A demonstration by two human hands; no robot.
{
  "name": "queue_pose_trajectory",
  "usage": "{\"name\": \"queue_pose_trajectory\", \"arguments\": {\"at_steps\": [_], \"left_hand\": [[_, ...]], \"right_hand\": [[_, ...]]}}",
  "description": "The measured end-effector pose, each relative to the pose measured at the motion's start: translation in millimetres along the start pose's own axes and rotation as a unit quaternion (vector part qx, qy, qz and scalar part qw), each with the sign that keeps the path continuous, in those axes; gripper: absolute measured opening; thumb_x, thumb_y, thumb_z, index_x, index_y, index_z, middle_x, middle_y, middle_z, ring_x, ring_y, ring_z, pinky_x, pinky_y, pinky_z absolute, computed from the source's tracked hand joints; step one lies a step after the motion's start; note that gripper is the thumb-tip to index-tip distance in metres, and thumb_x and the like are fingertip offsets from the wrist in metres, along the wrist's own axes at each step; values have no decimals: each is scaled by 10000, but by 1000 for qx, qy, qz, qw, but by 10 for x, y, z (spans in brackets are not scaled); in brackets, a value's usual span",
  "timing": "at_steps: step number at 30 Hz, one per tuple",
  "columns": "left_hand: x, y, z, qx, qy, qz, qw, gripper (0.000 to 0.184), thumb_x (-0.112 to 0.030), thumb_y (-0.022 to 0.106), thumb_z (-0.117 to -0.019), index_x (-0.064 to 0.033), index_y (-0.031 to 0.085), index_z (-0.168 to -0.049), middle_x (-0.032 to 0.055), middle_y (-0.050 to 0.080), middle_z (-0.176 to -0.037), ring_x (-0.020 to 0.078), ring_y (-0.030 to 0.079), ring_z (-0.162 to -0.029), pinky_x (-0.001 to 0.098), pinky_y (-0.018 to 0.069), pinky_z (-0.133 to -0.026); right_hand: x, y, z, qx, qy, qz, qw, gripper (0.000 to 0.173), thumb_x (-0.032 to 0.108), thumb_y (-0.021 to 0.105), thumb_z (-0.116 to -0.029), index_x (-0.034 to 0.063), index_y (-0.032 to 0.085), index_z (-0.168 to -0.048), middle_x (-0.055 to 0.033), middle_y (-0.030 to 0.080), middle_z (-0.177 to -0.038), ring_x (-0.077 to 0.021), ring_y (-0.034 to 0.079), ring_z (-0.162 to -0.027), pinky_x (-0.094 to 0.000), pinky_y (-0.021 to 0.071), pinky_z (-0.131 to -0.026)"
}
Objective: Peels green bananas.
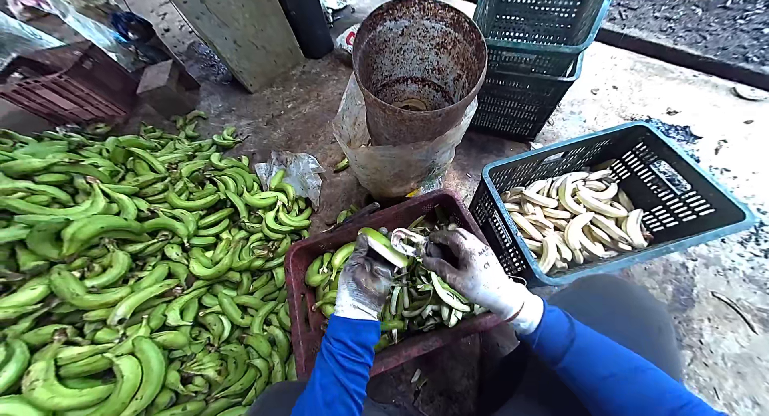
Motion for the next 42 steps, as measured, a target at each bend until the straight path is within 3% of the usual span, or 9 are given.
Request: {"name": "queue_pose_trajectory", "arguments": {"at_steps": [3,10,14,22,26,30,32,38,42], "left_hand": [[-42,-5,17,-6,12,-6,1000,398,-314,301,-1125,-25,555,-1225,171,690,-1067,289,704,-976,468,596,-849],[79,21,90,0,-25,-32,999,376,-302,332,-1120,-26,581,-1172,168,695,-991,266,710,-904,429,611,-793],[17,-11,37,-1,-11,-6,1000,393,-315,313,-1125,-19,558,-1210,170,699,-1033,279,718,-953,442,610,-856],[44,37,119,15,-95,-76,992,355,-307,400,-1103,-24,609,-1152,171,694,-977,265,704,-873,433,609,-770],[156,48,205,108,-149,-90,979,298,-205,372,-1098,-30,602,-1169,186,684,-990,263,697,-837,423,609,-719],[122,112,262,225,-131,-144,955,303,-156,537,-1049,-34,558,-1325,187,668,-1108,253,690,-950,431,600,-846],[80,136,278,258,-109,-162,946,335,-145,569,-1029,-41,545,-1347,175,671,-1116,241,694,-955,421,601,-855],[90,128,284,289,-116,-129,942,369,-168,598,-1014,-50,543,-1360,185,666,-1155,270,689,-999,466,592,-876],[120,145,300,296,-119,-140,937,412,-171,618,-1001,-41,523,-1381,192,659,-1162,279,689,-994,474,594,-869]], "right_hand": [[46,116,28,6,-64,21,998,464,542,658,-953,179,709,-1238,-52,703,-1134,-185,657,-1087,-414,543,-977],[40,32,-51,-3,-133,23,991,424,529,646,-975,214,720,-1249,-28,705,-1129,-172,642,-1103,-425,522,-1002],[67,70,12,3,-144,38,989,433,534,642,-976,207,709,-1251,-46,708,-1137,-190,651,-1108,-426,528,-996],[39,-16,-63,11,-168,48,985,421,531,598,-1005,217,716,-1259,-30,708,-1132,-181,645,-1095,-431,516,-988],[-42,-93,-136,19,-130,25,991,403,492,596,-1015,210,722,-1274,-9,710,-1162,-152,643,-1116,-407,526,-992],[-101,-196,-193,45,-77,-8,996,412,527,584,-1013,229,729,-1257,28,711,-1147,-104,651,-1090,-388,550,-968],[-112,-205,-199,58,-66,-26,996,413,536,579,-1014,238,731,-1256,37,711,-1157,-95,649,-1099,-389,550,-975],[-43,-243,-127,42,-77,-15,996,420,522,560,-1026,214,729,-1257,30,711,-1152,-95,644,-1108,-376,541,-986],[-37,-251,-97,29,-60,-3,998,411,519,550,-1031,217,727,-1245,23,711,-1127,-103,659,-1063,-388,561,-936]]}}
Point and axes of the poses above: each hand's wrist, its own z-axis away from the middle knuckle, its own y-axis out of the palm, x = y × z, the point moved 4 cm from there along -z, towards the middle knuckle
